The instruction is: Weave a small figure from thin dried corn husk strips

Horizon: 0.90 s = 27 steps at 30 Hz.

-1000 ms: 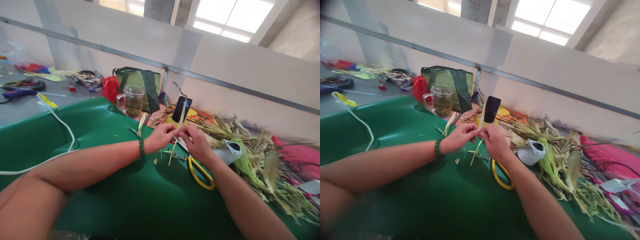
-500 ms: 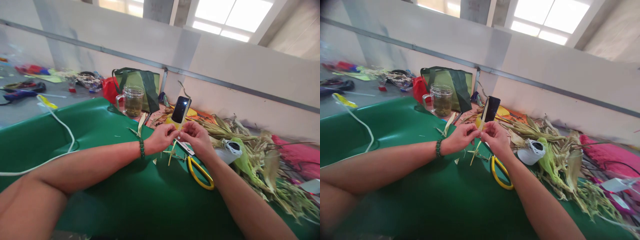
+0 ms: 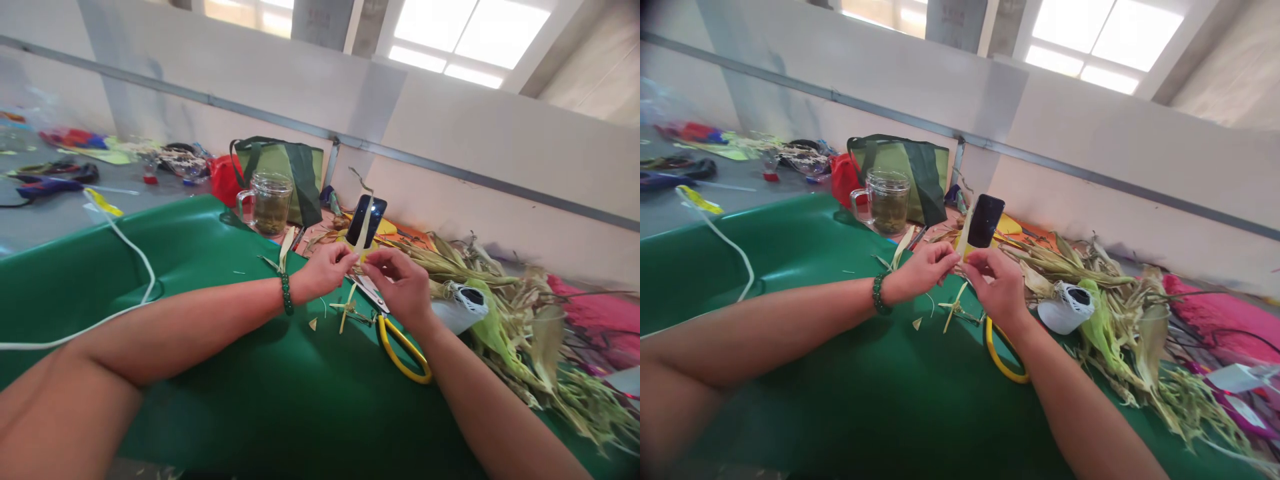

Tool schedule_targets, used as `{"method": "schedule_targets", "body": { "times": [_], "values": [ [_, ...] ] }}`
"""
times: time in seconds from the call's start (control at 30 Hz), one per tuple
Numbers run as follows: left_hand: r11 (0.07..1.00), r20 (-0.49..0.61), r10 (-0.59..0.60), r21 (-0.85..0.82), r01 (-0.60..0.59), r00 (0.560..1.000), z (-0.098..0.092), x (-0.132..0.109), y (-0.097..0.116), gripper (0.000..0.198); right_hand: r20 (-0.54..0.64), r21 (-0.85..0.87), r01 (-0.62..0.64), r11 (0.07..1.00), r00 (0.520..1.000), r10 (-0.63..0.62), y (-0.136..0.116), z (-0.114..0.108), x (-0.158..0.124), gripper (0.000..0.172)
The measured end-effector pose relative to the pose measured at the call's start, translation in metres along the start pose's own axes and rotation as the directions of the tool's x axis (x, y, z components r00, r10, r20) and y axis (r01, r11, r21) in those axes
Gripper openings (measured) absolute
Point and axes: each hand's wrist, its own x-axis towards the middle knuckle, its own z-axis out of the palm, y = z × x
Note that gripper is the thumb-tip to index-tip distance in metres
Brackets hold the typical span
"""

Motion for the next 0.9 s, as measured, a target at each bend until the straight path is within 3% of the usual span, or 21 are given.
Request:
{"method": "schedule_targets", "body": {
  "times": [0.1,0.17,0.27,0.4,0.57,0.7,0.8,0.9],
  "values": [
    [0.999,-0.01,-0.04,-0.032,0.04,0.999,0.001,-0.002,0.004,0.028,0.024,-0.196,0.251,0.948,0.968,-0.252,0.0,0.001,-0.002,0.005],
    [0.994,0.018,-0.085,-0.072,0.086,0.996,0.002,-0.003,0.005,0.028,0.054,-0.264,0.335,0.904,0.941,-0.333,0.001,0.001,-0.001,0.008],
    [0.983,0.047,-0.124,-0.13,0.129,0.991,0.004,-0.003,0.004,0.026,0.09,-0.306,0.377,0.874,0.926,-0.368,0.003,0.0,0.0,0.009],
    [0.978,-0.006,-0.116,-0.176,0.113,0.993,0.006,-0.002,0.0,0.02,0.128,-0.311,0.366,0.877,0.931,-0.343,0.004,0.0,0.001,0.01],
    [0.979,0.013,-0.093,-0.183,0.094,0.996,0.006,-0.003,-0.003,0.021,0.1,-0.263,0.257,0.93,0.966,-0.239,0.004,0.0,-0.001,0.01],
    [0.966,0.012,-0.116,-0.229,0.116,0.993,0.006,-0.005,0.0,0.017,0.045,-0.157,0.006,0.988,0.999,0.002,-0.001,-0.002,-0.002,0.011],
    [0.942,0.045,-0.134,-0.304,0.141,0.99,0.005,-0.006,0.003,0.013,0.06,-0.049,-0.175,0.983,0.982,0.178,-0.005,-0.003,0.0,0.014],
    [0.936,0.07,-0.123,-0.324,0.139,0.99,0.002,-0.004,0.005,0.017,0.083,0.054,-0.251,0.966,0.966,0.246,-0.006,-0.001,0.0,0.016]
  ]
}}
